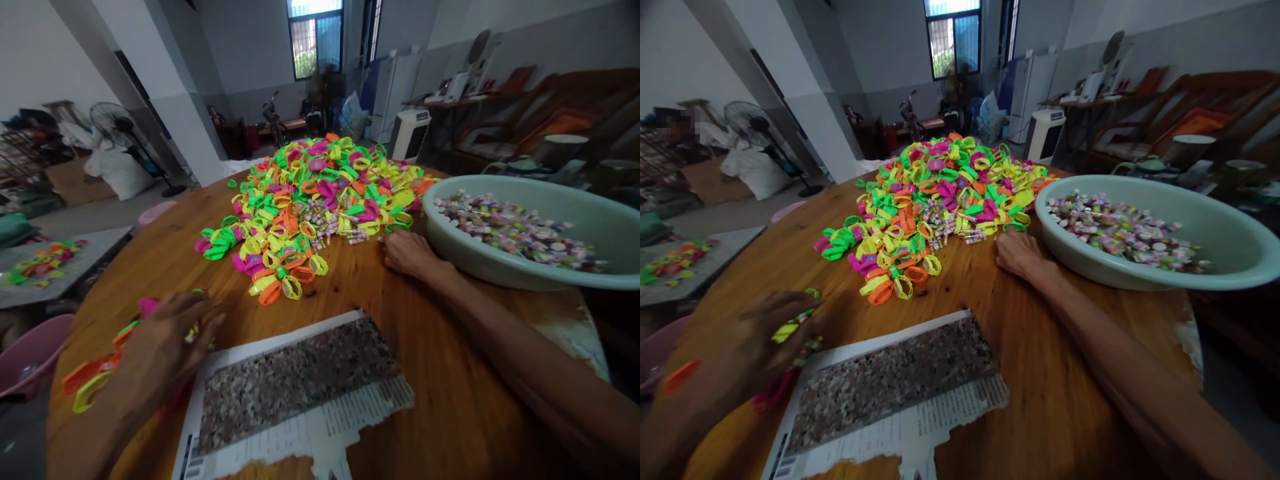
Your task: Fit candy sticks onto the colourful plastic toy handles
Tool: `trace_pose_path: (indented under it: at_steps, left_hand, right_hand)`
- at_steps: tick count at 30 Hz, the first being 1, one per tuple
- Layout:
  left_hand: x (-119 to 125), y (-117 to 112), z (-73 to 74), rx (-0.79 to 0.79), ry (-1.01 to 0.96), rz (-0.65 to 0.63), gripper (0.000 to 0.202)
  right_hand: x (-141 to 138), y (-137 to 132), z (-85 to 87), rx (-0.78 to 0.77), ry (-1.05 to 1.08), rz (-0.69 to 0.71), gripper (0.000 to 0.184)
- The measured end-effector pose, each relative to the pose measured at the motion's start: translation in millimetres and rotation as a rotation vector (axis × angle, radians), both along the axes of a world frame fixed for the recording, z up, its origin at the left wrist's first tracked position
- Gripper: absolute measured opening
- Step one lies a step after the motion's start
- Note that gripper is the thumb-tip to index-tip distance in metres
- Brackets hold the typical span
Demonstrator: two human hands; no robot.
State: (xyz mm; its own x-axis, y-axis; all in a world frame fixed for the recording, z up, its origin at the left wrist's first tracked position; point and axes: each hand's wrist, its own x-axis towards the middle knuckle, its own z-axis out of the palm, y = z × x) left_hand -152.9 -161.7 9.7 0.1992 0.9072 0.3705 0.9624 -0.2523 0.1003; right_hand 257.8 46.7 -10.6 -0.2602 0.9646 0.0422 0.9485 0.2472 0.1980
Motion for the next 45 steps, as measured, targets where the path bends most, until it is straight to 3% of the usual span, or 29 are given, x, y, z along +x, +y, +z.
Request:
trace_pose_path:
  at_steps: [4,8,13,17,21,24,26,29,32,35,38,41,45]
  left_hand:
    - [89,57,1.8,-0.020,0.115,-0.146,0.027]
    - [142,103,-1.6,-0.054,0.296,-0.149,0.026]
    - [160,136,-8.8,-0.081,0.413,-0.122,0.027]
    - [168,149,-16.8,-0.055,0.405,-0.100,0.039]
    - [177,157,-21.1,-0.077,0.407,-0.115,0.030]
    - [175,151,-18.4,-0.088,0.388,-0.172,0.022]
    - [167,137,-16.1,-0.069,0.264,-0.261,0.020]
    - [145,103,-16.5,-0.049,-0.057,-0.434,0.019]
    - [121,65,-21.7,-0.076,-0.279,-0.520,0.016]
    - [104,35,-26.5,-0.120,-0.373,-0.511,0.014]
    - [99,18,-29.1,-0.152,-0.413,-0.505,0.014]
    - [99,12,-33.8,-0.152,-0.408,-0.514,0.017]
    - [98,11,-44.3,-0.134,-0.388,-0.513,0.022]
  right_hand:
    - [1,4,1.4,-0.017,0.021,-0.011,0.028]
    - [5,4,-1.7,-0.017,0.039,-0.001,0.027]
    - [7,4,-12.5,0.000,0.047,0.004,0.025]
    - [5,4,-17.2,0.021,0.062,0.011,0.027]
    - [5,5,-12.9,0.021,0.074,0.031,0.025]
    - [6,3,-7.2,0.000,0.087,0.061,0.021]
    - [3,-4,-3.6,-0.012,0.109,0.097,0.023]
    - [-6,-28,1.7,-0.038,0.190,0.184,0.033]
    - [-20,-67,6.8,-0.096,0.447,0.371,0.028]
    - [-37,-110,9.7,-0.141,0.666,0.556,0.022]
    - [-52,-143,7.1,-0.177,0.679,0.649,0.017]
    - [-62,-158,-0.6,-0.200,0.594,0.655,0.016]
    - [-67,-158,-8.9,-0.185,0.589,0.652,0.015]
